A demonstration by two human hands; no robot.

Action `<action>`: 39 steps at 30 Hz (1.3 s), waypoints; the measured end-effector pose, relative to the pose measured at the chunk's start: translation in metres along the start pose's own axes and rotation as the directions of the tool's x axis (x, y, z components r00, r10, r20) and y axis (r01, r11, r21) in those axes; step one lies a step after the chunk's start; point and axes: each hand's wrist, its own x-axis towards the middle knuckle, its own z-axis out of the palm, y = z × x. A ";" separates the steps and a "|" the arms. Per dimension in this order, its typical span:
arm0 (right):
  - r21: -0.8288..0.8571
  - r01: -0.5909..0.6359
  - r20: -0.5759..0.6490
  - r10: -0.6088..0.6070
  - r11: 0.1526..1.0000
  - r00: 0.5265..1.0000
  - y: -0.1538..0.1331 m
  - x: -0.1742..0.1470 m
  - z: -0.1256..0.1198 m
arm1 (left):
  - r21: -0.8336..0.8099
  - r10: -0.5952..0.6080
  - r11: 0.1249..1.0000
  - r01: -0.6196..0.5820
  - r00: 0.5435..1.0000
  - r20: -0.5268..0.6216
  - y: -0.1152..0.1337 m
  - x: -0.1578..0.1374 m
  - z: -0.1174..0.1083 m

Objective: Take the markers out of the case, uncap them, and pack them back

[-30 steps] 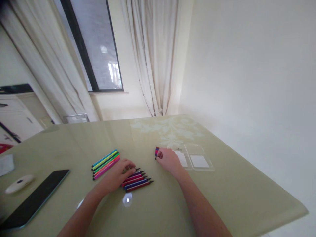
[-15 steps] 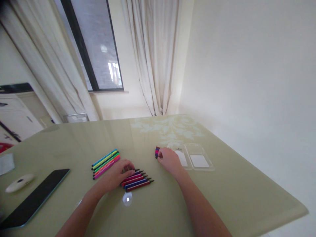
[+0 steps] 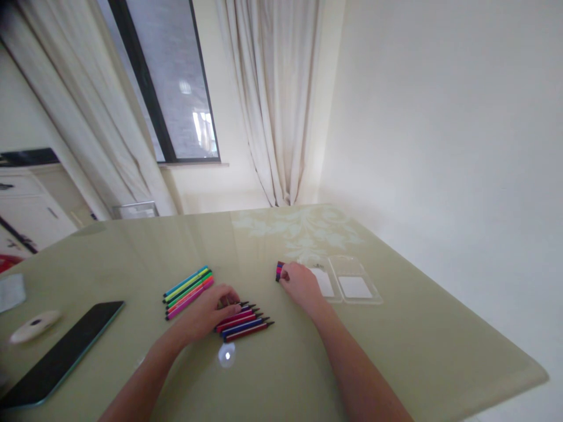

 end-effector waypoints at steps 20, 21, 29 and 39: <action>0.056 0.006 -0.036 -0.004 0.998 0.999 -0.010 -0.002 -0.007 | 0.572 -0.204 0.681 0.457 0.869 -0.451 -0.024 -0.005 -0.007; 0.061 0.005 -0.035 -0.003 0.998 0.999 -0.010 -0.002 -0.007 | 0.584 -0.210 0.670 0.459 0.871 -0.444 -0.025 -0.005 -0.007; 0.144 0.078 -0.068 -0.069 0.986 0.995 -0.019 -0.004 -0.005 | 0.527 -0.082 0.799 0.289 0.921 -0.381 -0.027 0.006 0.002; 0.702 0.188 -0.009 -0.256 0.687 0.967 -0.060 -0.018 -0.002 | 0.458 0.325 0.876 -0.151 0.887 -0.328 0.020 0.005 0.031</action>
